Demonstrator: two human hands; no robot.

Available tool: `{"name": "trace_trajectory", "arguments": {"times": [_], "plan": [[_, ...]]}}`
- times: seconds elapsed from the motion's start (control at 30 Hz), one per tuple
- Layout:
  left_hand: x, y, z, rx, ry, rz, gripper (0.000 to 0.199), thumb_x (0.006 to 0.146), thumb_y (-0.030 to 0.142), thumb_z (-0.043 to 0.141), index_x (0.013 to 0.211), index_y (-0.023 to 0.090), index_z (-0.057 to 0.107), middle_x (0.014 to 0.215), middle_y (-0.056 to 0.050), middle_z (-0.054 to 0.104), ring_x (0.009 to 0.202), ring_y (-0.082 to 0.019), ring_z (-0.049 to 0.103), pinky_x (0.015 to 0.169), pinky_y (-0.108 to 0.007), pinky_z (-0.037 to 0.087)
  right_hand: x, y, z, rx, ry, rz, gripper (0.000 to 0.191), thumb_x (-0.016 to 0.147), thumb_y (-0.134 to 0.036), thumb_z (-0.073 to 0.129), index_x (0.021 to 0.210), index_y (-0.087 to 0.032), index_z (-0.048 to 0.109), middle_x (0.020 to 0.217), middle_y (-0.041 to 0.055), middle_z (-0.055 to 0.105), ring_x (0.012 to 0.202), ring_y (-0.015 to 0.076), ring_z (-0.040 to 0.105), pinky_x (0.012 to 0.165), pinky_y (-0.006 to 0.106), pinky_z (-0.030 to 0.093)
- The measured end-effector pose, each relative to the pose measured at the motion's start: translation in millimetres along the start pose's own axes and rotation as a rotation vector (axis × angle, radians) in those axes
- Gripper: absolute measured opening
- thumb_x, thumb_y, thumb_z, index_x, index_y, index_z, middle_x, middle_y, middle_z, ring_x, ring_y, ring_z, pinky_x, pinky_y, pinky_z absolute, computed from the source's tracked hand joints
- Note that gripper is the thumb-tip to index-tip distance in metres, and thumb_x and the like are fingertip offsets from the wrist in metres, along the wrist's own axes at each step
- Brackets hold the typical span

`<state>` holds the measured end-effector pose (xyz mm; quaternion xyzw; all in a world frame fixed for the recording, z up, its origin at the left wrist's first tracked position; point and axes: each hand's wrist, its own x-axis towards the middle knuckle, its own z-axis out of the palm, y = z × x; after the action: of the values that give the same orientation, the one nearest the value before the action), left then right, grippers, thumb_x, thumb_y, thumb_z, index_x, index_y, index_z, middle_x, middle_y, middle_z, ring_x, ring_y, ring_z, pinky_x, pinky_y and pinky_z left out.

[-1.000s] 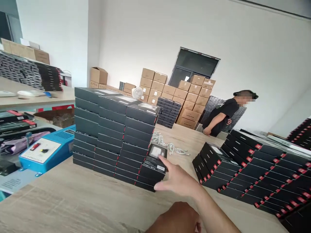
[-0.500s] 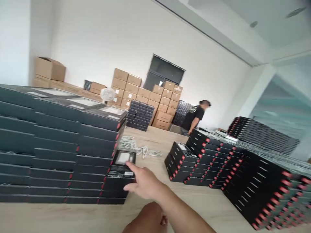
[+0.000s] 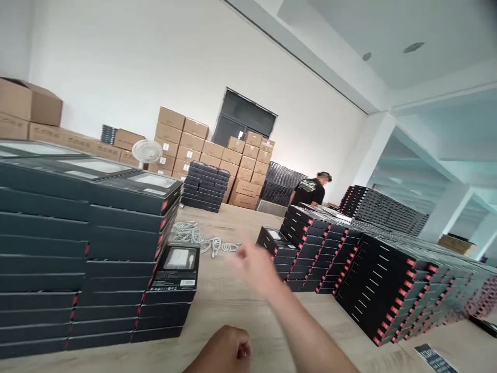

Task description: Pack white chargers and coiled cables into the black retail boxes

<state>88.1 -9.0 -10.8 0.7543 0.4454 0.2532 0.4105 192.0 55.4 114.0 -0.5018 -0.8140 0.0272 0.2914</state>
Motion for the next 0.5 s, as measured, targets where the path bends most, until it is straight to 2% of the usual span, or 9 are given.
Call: {"name": "trace_trajectory", "arguments": {"times": [0.03,0.1,0.17,0.23,0.3,0.37,0.43,0.5], "plan": [[-1,1,-1.1,-0.001,0.018,-0.017,0.019,0.066,0.013,0.052,0.069,0.019,0.07,0.071,-0.001,0.07,0.072,-0.019,0.064,0.063,-0.027,0.04,2,20,-14,-0.122,0.13,0.045,0.068,0.09,-0.039,0.059,0.152,-0.026,0.035,0.111,0.0086,0.071,0.101,0.0254,0.066,0.089,0.036,0.047],[0,2,-2.1,-0.028,0.09,-0.043,0.018,0.066,0.015,0.051,0.069,0.019,0.069,0.072,-0.002,0.07,0.073,-0.02,0.064,0.064,-0.027,0.04,5,64,-35,-0.332,0.187,0.111,0.072,0.084,-0.035,0.065,0.149,-0.02,0.039,0.134,0.0158,0.061,0.123,0.0313,0.056,0.103,0.044,0.039],[5,1,-2.6,-0.101,0.182,-0.045,0.013,0.069,0.022,0.053,0.068,0.019,0.065,0.071,-0.003,0.068,0.073,-0.02,0.063,0.066,-0.028,0.041,-1,102,-45,-0.47,0.113,0.094,0.072,0.077,-0.023,0.069,0.145,-0.019,0.046,0.139,0.0162,0.058,0.129,0.0323,0.051,0.109,0.05,0.032],[10,-1,-4.0,-0.253,0.235,-0.035,0.019,0.073,0.036,0.056,0.067,0.019,0.061,0.071,-0.003,0.065,0.069,-0.02,0.061,0.065,-0.029,0.042,-17,123,-44,-0.542,0.166,-0.004,0.061,0.076,-0.009,0.062,0.136,-0.021,0.056,0.133,0.0136,0.062,0.123,0.0293,0.055,0.108,0.05,0.03],[12,0,-6.8,-0.527,0.241,-0.09,0.038,0.072,0.057,0.06,0.075,0.019,0.06,0.078,-0.005,0.065,0.07,-0.02,0.062,0.062,-0.029,0.044,-44,124,-32,-0.543,0.289,-0.126,0.053,0.079,-0.003,0.054,0.128,-0.022,0.064,0.122,0.0117,0.068,0.111,0.0265,0.06,0.102,0.049,0.034],[11,5,-9.7,-0.888,0.206,-0.188,0.059,0.066,0.071,0.063,0.094,0.019,0.062,0.097,-0.008,0.069,0.084,-0.024,0.067,0.066,-0.031,0.05,-80,108,-13,-0.468,0.366,-0.221,0.049,0.083,-0.005,0.053,0.126,-0.025,0.066,0.113,0.011,0.07,0.104,0.0262,0.062,0.096,0.047,0.038],[7,12,-11.1,-1.173,0.12,-0.252,0.074,0.063,0.076,0.065,0.112,0.021,0.06,0.112,-0.011,0.069,0.101,-0.028,0.067,0.076,-0.036,0.054,-121,85,10,-0.319,0.316,-0.257,0.045,0.088,-0.013,0.054,0.125,-0.033,0.066,0.112,0.0087,0.071,0.102,0.0269,0.064,0.092,0.047,0.04],[3,21,-11.3,-1.239,0.096,-0.246,0.073,0.064,0.07,0.068,0.115,0.019,0.06,0.11,-0.012,0.072,0.104,-0.03,0.068,0.083,-0.04,0.054,-156,65,30,-0.121,0.201,-0.175,0.035,0.09,-0.022,0.058,0.118,-0.041,0.069,0.104,0.0053,0.074,0.097,0.0262,0.066,0.091,0.045,0.043]]}}
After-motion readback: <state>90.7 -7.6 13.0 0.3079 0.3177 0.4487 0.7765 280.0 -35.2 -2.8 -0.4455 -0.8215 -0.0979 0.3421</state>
